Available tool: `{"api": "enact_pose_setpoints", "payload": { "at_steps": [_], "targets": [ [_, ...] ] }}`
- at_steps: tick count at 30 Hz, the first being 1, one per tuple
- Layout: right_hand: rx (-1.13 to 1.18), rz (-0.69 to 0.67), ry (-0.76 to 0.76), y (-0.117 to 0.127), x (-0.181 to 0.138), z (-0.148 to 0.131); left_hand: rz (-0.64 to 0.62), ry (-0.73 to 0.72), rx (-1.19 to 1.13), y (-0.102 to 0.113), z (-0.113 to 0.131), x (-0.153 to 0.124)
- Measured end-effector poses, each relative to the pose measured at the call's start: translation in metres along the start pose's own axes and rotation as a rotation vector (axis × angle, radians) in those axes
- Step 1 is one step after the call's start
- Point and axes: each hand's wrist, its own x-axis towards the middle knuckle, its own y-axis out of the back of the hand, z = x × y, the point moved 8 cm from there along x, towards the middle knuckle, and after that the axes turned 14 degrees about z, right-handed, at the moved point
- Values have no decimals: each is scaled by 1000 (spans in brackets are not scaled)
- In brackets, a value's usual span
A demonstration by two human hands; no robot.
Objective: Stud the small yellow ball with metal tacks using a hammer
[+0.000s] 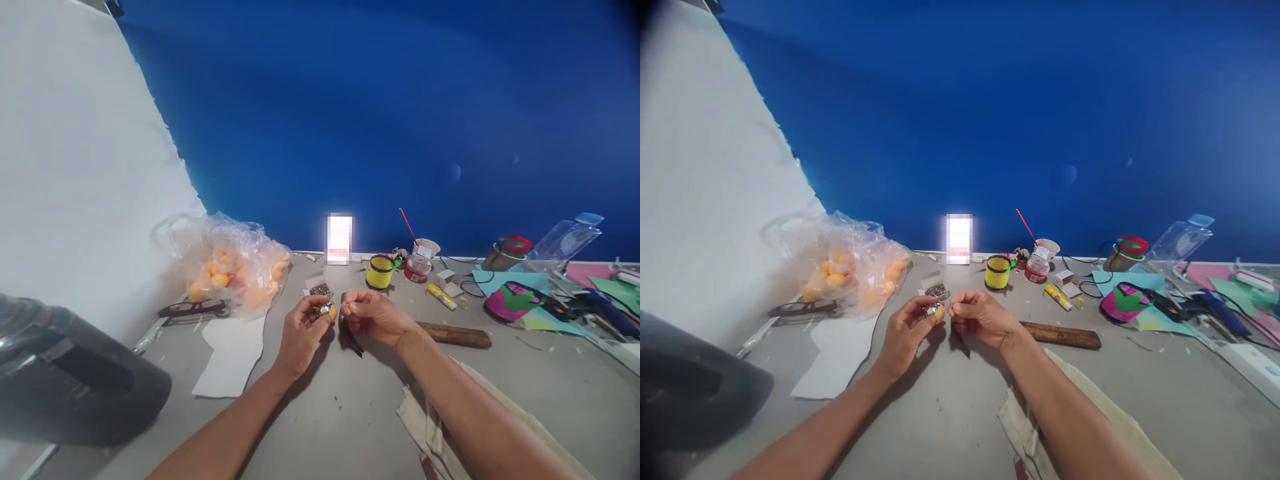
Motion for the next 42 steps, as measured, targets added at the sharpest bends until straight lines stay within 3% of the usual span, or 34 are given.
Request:
{"api": "enact_pose_setpoints", "payload": {
  "at_steps": [5,12,22,29,38,42],
  "targets": [
    [56,-102,80,-7,-7,-11,-33,-4,-23,-2,4,-2],
    [17,-9,107,-10,-7,-13,-95,18,-93,-3,4,-5],
    [-75,19,95,-7,-1,-3,-95,-215,47,-5,23,-6],
    [-136,5,76,-7,0,-1,-146,-262,138,-10,27,-8],
    [-53,-63,-57,-5,1,12,-257,-134,110,-16,17,-10],
    [-14,-53,-61,-3,2,10,-218,72,-47,-13,-1,-5]
  ]
}}
